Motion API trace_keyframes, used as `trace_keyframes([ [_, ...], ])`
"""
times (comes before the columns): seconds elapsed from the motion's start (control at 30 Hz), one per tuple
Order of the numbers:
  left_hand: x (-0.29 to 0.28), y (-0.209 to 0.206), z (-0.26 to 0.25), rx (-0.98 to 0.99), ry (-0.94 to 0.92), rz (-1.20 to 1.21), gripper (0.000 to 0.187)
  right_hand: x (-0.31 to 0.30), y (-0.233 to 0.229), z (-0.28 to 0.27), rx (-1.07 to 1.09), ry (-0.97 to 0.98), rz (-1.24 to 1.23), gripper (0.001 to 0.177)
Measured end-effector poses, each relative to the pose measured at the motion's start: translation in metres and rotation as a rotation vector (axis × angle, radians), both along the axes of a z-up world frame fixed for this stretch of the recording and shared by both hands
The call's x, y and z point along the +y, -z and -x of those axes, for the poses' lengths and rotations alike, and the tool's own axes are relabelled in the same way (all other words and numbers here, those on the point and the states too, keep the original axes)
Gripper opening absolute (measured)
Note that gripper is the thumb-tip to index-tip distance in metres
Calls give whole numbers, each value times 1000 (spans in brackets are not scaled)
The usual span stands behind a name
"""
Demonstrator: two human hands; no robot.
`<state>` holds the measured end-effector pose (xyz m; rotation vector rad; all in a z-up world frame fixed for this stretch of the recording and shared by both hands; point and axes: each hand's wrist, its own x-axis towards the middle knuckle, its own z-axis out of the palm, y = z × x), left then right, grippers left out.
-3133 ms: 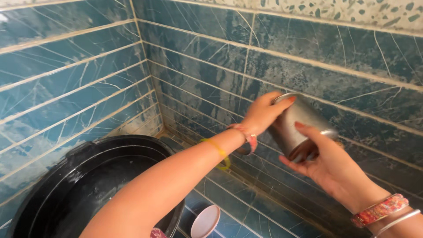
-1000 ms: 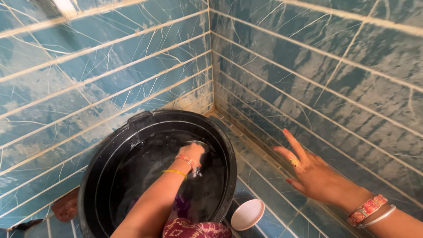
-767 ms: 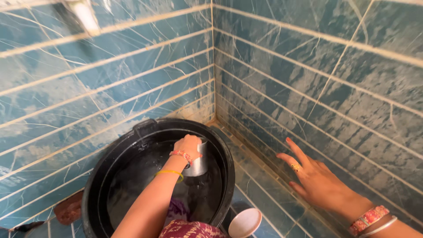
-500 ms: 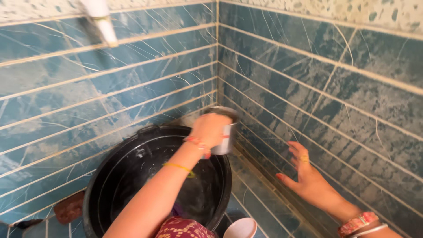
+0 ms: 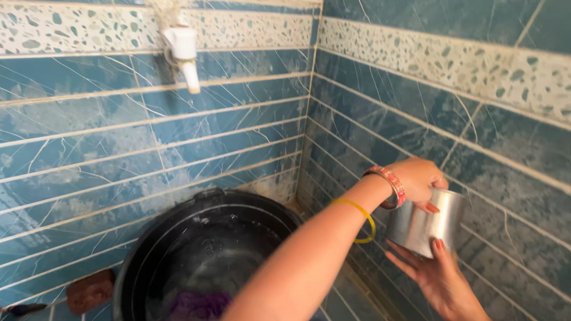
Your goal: The person washes a metal cup in a bucket of water, then scrubs the tiled wall and floor using a purple cloth and a white scrubber. They rinse the cup and place it in a red tray with other items.
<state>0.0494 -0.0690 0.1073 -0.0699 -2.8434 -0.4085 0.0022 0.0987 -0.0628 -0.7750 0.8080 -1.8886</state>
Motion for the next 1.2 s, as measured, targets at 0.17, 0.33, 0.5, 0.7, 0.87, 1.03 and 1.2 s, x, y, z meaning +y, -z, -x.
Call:
trace_keyframes([
  [0.17,-28,15,-5,-53,98,-17,38,-16,16,17,-51,135,-114,79],
  [0.33,-84,16,-4,49,128,-160,27,-40,-3,-2,-114,146,-82,80],
  [0.5,-107,8,-32,818,-380,-494,26,-107,-92,-41,-207,200,-290,73],
  [0.7,-204,52,-57,1136,-1085,-765,33,-195,-246,-25,449,175,-217,59],
  [0.87,-310,132,-70,749,-1257,-630,32,-216,-320,15,280,239,43,83],
  [1.03,-357,154,-78,291,-970,174,32,-208,-298,59,-2,75,349,91],
  [1.2,-342,161,-91,430,-831,-1048,35,-141,-277,8,-67,279,136,95],
])
